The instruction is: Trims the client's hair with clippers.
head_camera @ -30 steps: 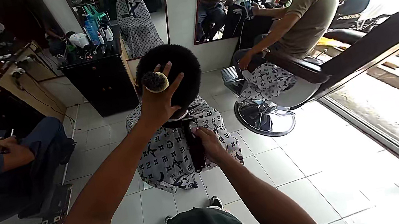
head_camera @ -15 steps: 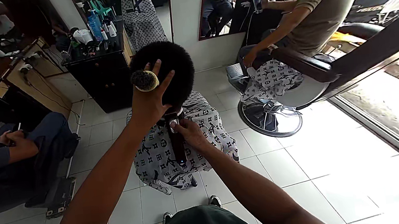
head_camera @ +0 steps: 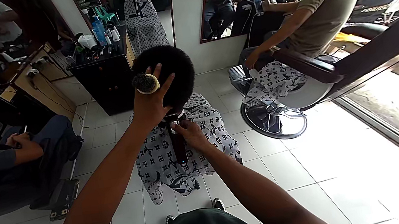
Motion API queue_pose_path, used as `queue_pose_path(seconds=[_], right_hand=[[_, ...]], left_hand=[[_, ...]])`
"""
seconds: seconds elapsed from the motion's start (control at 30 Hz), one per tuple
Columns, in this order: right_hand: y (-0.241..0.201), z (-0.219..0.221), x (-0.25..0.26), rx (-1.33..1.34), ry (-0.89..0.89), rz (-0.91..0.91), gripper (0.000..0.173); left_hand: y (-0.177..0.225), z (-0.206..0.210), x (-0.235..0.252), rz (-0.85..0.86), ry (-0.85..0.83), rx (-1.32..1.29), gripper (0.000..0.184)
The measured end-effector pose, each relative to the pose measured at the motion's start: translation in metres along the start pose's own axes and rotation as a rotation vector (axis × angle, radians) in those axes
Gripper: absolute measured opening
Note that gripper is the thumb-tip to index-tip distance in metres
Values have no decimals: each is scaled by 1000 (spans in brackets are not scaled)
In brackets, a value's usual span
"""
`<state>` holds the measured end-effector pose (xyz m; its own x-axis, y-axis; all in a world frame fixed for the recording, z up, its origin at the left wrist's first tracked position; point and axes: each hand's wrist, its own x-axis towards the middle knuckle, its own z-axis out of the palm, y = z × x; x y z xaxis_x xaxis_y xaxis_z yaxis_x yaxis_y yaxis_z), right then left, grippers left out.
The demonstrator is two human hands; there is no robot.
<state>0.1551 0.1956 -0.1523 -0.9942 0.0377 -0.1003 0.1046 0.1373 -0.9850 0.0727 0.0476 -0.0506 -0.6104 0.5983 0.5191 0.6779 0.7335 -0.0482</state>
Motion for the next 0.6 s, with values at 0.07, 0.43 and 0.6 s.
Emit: queue_pose_path(seconds=[0.07, 0.43, 0.6], right_hand=[[-1, 0, -1, -35, 9, -25, 37], [4, 2, 0, 68, 28, 47, 37], [7, 8, -5, 73, 50, -102, 31]], left_hand=[[-1, 0, 0, 0, 3, -3, 95], [5, 4, 1, -51, 62, -22, 96], [4, -5, 1, -59, -40, -76, 92]])
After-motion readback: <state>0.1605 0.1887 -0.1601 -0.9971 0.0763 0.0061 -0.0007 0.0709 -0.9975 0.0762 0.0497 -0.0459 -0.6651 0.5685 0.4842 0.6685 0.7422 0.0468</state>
